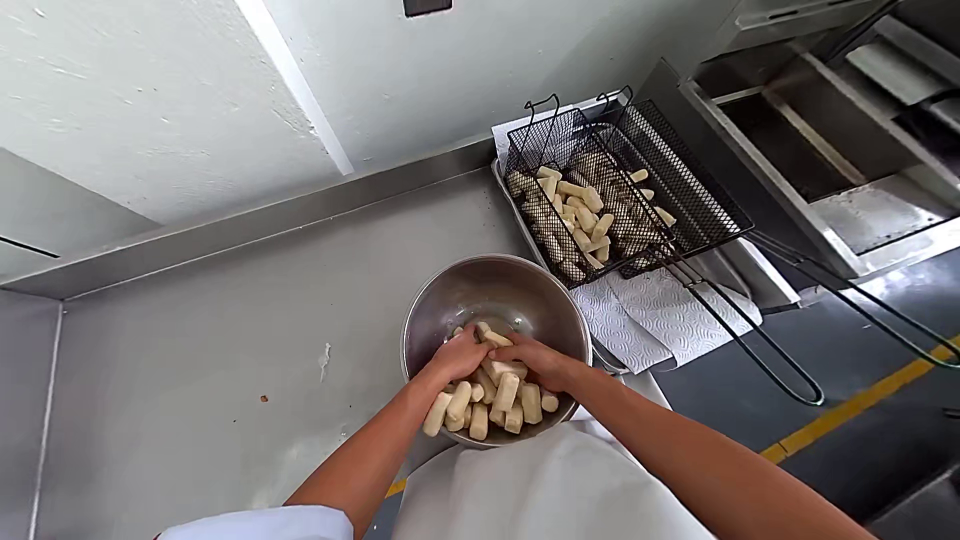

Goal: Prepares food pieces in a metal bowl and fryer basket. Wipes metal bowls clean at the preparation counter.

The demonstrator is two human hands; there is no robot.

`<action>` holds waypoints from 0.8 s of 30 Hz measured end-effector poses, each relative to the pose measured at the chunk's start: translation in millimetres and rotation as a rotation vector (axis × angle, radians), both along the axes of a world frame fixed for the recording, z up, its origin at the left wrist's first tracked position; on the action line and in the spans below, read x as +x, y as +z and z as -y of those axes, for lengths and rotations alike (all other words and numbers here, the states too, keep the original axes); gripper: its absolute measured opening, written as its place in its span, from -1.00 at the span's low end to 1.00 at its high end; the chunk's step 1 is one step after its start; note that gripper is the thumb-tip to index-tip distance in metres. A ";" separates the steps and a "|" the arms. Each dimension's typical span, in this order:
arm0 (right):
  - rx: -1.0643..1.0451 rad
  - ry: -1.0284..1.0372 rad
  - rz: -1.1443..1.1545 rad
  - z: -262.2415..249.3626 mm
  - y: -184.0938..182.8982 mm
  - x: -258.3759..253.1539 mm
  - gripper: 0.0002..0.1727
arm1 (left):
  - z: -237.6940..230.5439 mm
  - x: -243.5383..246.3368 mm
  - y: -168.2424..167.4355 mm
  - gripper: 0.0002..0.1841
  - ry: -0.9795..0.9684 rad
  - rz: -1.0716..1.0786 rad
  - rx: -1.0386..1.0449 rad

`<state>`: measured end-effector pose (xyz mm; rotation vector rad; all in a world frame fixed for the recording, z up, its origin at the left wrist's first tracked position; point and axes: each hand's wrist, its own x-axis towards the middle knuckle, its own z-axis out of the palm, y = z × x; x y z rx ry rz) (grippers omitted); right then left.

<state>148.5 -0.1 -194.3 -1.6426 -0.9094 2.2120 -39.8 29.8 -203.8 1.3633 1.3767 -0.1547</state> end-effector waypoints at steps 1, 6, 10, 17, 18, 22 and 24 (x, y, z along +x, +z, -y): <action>0.021 -0.043 -0.029 0.2 1.2 0.4 -0.43 | 0.1 -1.8 -1.4 -0.26 0.065 0.101 0.002; 0.211 -0.325 -0.050 -12.3 7.6 -0.7 -0.68 | -21.8 -7.8 5.3 -0.60 0.470 0.529 0.220; 0.275 -0.404 0.024 -29.1 19.8 3.7 -0.74 | -44.3 -12.9 15.0 -0.63 0.441 0.501 0.304; 0.250 -0.321 0.007 -31.1 32.5 12.2 -0.59 | -38.7 -9.7 22.8 -0.23 0.260 0.476 0.125; 0.261 -0.274 0.039 -29.8 30.3 10.0 -0.48 | -35.9 -7.2 21.7 -0.23 0.276 0.492 0.134; 0.361 -0.300 0.114 -24.9 26.6 1.9 -0.58 | -25.7 -1.3 29.1 -0.44 0.400 0.565 0.185; 0.341 -0.386 0.049 -23.6 33.7 5.1 -0.65 | -23.9 -7.7 32.5 -0.61 0.524 0.538 0.278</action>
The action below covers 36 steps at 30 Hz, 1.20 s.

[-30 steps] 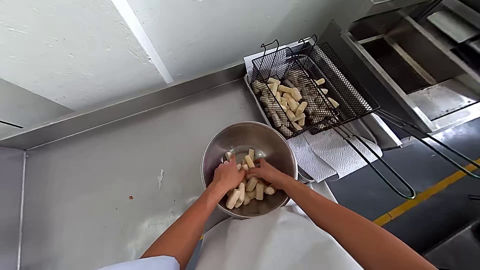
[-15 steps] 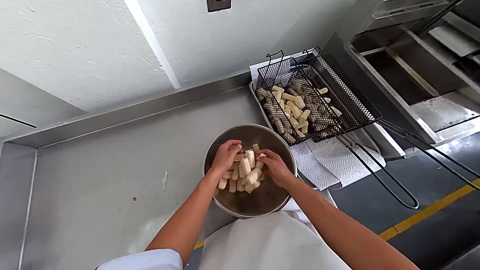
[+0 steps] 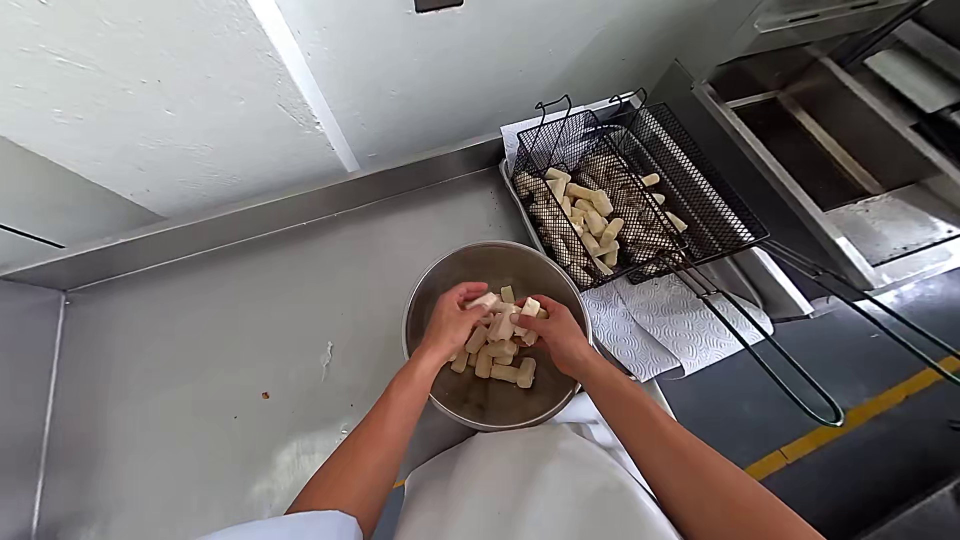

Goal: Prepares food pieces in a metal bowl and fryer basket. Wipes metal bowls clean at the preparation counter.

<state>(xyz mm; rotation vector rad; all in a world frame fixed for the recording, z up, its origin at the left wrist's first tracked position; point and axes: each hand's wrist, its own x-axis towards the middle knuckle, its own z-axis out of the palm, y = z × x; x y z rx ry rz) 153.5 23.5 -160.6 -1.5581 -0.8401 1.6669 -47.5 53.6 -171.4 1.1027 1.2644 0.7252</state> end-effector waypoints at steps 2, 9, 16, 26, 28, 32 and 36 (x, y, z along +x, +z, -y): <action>-0.007 -0.044 -0.102 1.9 12.2 5.9 -0.69 | -0.3 -13.4 4.4 -0.63 0.039 -0.160 0.068; 0.121 0.082 -0.307 3.1 58.0 5.5 -0.66 | 28.1 4.2 44.7 -0.38 -0.184 0.338 -0.145; 0.373 0.136 0.274 -3.0 76.2 17.2 -0.58 | 24.7 12.5 59.0 -0.64 -0.113 0.292 -0.053; 0.479 0.176 0.615 -2.6 106.3 14.6 -0.63 | 20.3 28.5 78.0 -0.62 -0.075 -0.035 0.206; 0.525 0.157 0.624 -5.5 111.1 15.8 -0.65 | 20.1 34.7 84.4 -0.62 -0.026 -0.129 0.294; 0.582 0.128 0.693 -8.6 117.7 16.0 -0.66 | 19.9 43.1 82.8 -0.59 0.051 -0.271 0.448; 0.524 0.130 0.642 -12.0 116.2 18.5 -0.62 | 23.4 47.4 73.6 -0.60 0.118 -0.333 0.583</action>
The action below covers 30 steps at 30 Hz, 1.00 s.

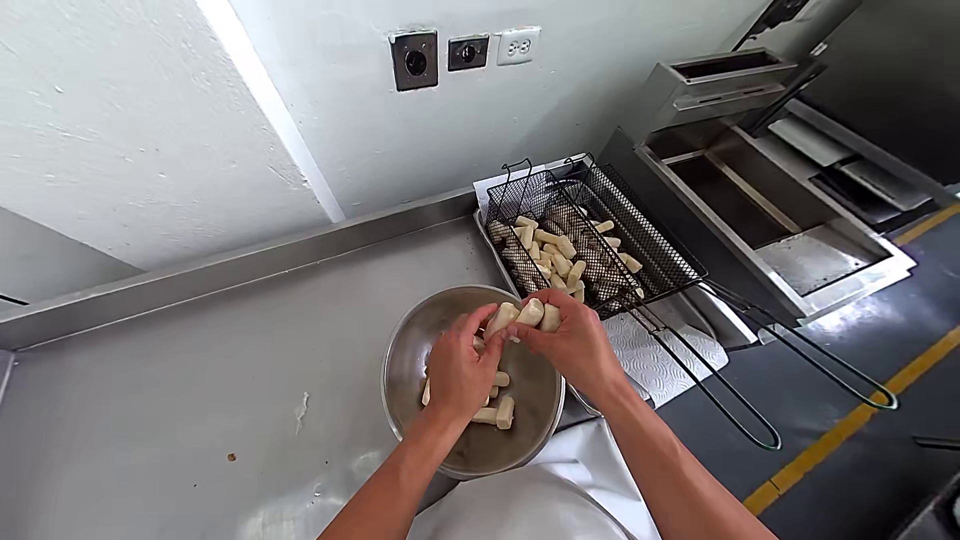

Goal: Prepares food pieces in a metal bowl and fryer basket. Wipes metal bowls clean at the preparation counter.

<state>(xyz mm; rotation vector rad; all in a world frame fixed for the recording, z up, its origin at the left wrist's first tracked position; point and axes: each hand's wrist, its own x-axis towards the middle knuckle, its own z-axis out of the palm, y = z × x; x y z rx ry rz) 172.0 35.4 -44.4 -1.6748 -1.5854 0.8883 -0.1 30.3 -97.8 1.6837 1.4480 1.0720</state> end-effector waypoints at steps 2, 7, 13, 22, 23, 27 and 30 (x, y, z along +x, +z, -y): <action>-0.079 -0.003 -0.105 -3.0 -0.5 2.8 -0.63 | 0.0 -1.5 -1.0 -0.61 0.008 0.023 -0.007; -0.240 -0.010 -0.400 -7.5 9.6 29.6 -0.65 | -14.5 -37.0 5.2 -0.64 0.021 0.267 -0.235; -0.001 -0.099 -0.297 -12.5 26.0 61.5 -0.70 | -11.3 -50.0 11.4 -0.67 -0.114 0.812 -0.432; -0.053 -0.130 0.159 -42.2 53.2 94.9 -0.60 | -19.9 -33.8 27.3 -0.51 -0.323 0.759 -0.414; -0.043 -0.024 0.005 -35.5 53.2 86.4 -0.62 | -22.4 -29.0 32.4 -0.46 -0.381 0.696 -0.406; -0.145 0.264 -0.295 -20.4 46.8 52.7 -0.61 | -34.6 -1.7 60.7 -0.28 -0.556 0.418 -0.390; 0.078 0.106 -0.088 -19.9 49.0 59.0 -0.72 | -50.0 10.1 67.5 -0.32 -0.453 0.221 -0.302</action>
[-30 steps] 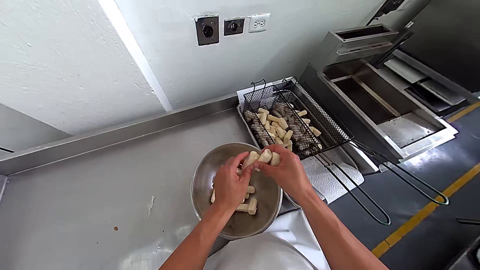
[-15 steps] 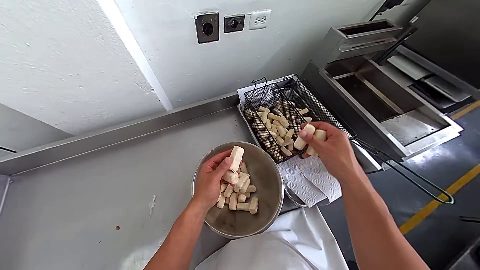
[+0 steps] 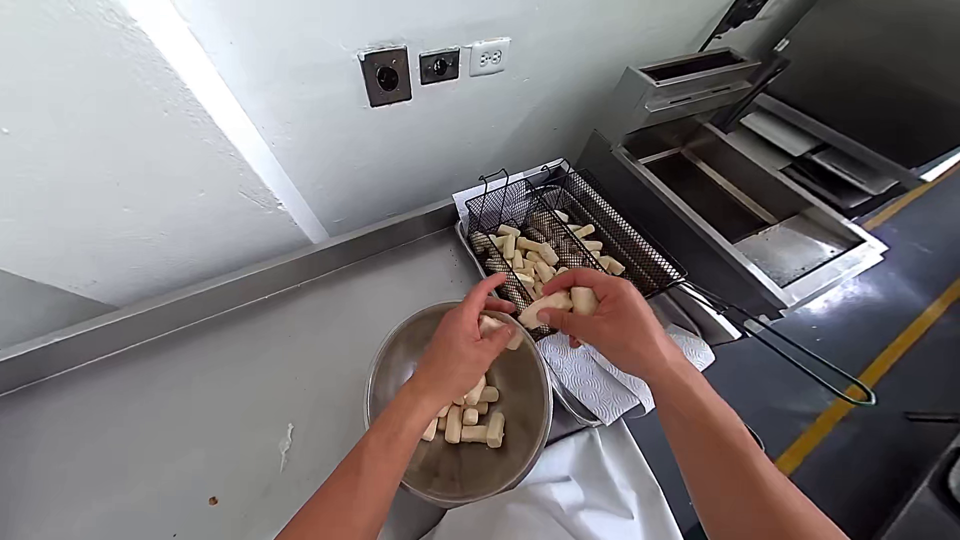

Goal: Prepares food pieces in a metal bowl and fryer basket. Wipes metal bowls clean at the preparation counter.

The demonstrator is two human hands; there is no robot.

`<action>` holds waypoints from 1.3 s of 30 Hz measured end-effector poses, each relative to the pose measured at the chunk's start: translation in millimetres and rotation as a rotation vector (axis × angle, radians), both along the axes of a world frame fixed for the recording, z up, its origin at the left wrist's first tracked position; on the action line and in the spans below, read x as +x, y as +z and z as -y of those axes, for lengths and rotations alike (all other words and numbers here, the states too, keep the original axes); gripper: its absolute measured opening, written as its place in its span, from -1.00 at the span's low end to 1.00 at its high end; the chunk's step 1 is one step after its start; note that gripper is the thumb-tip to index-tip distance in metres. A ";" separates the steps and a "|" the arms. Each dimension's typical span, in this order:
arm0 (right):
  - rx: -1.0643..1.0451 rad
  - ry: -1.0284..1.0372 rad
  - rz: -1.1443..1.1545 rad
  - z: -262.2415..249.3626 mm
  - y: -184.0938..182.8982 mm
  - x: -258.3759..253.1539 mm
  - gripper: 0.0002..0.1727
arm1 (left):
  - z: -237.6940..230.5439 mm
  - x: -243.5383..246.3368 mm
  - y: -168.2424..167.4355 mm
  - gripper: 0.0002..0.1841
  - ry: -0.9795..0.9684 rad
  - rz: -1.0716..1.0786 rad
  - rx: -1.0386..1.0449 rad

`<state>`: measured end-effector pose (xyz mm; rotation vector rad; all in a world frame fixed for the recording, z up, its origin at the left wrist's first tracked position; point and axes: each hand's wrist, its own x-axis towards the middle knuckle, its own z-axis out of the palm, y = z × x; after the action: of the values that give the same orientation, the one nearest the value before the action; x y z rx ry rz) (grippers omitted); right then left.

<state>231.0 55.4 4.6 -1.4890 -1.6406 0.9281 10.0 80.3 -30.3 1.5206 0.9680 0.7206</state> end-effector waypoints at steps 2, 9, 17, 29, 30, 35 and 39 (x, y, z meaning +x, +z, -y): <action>0.168 -0.144 0.123 -0.9 10.7 18.9 -0.72 | -14.7 3.3 -2.6 -0.47 0.112 -0.035 0.076; 0.250 -0.476 0.268 -63.4 56.9 113.0 -0.55 | -117.5 58.1 7.2 -0.63 0.165 -0.115 0.245; -0.045 -0.439 0.377 -164.0 35.5 157.8 -0.42 | -144.4 96.7 -21.4 -0.44 -0.034 -0.261 0.035; -0.338 0.435 0.645 -93.2 -40.5 -38.0 -0.48 | -21.1 -73.2 -97.4 -0.20 -0.032 -0.724 -0.208; -0.473 0.474 0.730 -77.3 -69.9 -61.6 -0.33 | -8.0 -71.0 -109.9 -0.12 -0.058 -0.797 -0.256; -0.734 0.006 0.263 -1.3 -211.6 -107.0 -0.04 | 28.4 -41.6 -164.7 -0.20 0.095 -0.646 -0.443; -0.739 -0.168 -0.359 20.8 -226.0 -117.6 -0.20 | 41.9 -34.2 -197.0 -0.34 0.221 -0.219 -0.553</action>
<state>113.5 34.5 -221.4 -1.7486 -0.9256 1.7005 -24.1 38.4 -227.3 1.0257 1.3836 0.3902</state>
